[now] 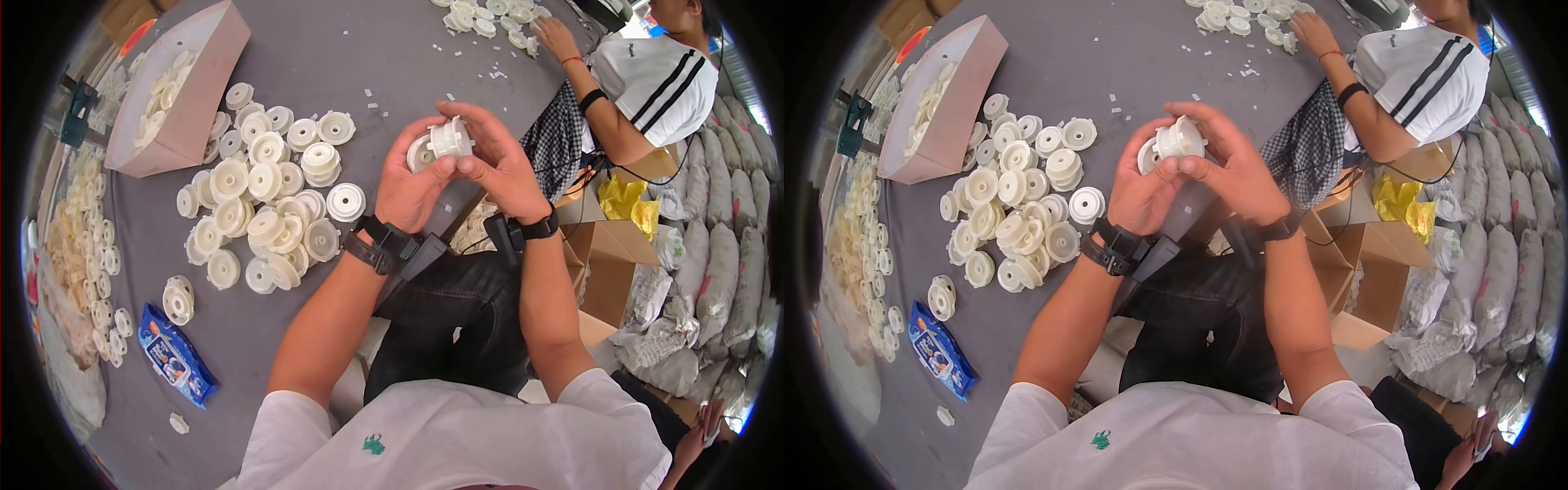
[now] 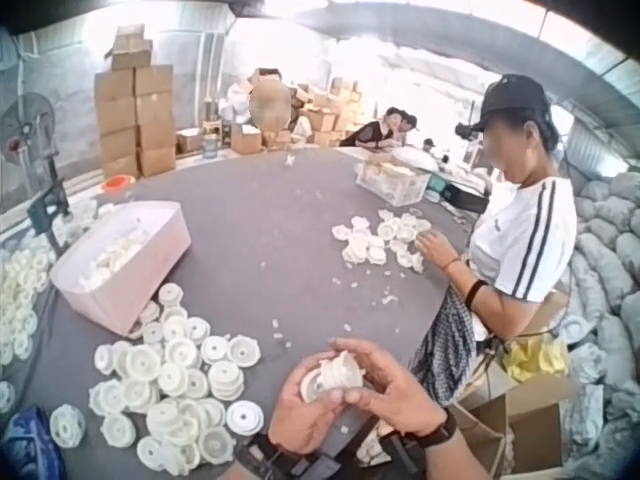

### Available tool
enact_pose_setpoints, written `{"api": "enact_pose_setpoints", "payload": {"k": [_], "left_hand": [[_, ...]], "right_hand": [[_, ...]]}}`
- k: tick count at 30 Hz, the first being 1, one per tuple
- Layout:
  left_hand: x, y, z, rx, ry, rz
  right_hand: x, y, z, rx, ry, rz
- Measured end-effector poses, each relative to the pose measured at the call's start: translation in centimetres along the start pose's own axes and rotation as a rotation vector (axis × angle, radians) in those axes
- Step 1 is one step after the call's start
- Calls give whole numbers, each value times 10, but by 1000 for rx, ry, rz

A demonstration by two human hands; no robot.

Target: Assemble and inspect white plastic components at a factory workstation.

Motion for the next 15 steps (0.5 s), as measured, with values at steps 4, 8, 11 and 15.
{"api": "enact_pose_setpoints", "payload": {"k": [4,8,11,15], "left_hand": [[-9,3,3,-16,-26,41],[-11,5,6,-32,-34,-16],[-12,5,7,-43,-38,-20],[-12,3,6,-46,-53,-39]], "right_hand": [[-2,-4,-1,22,31,33],[-11,-13,-1,13,20,115],[-18,-22,-1,49,7,65],[-16,-22,-1,66,-66,273]]}}
Point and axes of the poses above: each hand's wrist, its own z-axis towards the middle knuckle, its own x-axis out of the palm, y = z × x, the point moved 6 cm from there along z, towards the middle knuckle, and after that the axes turned 15 degrees about -x, right-handed, at the moved point
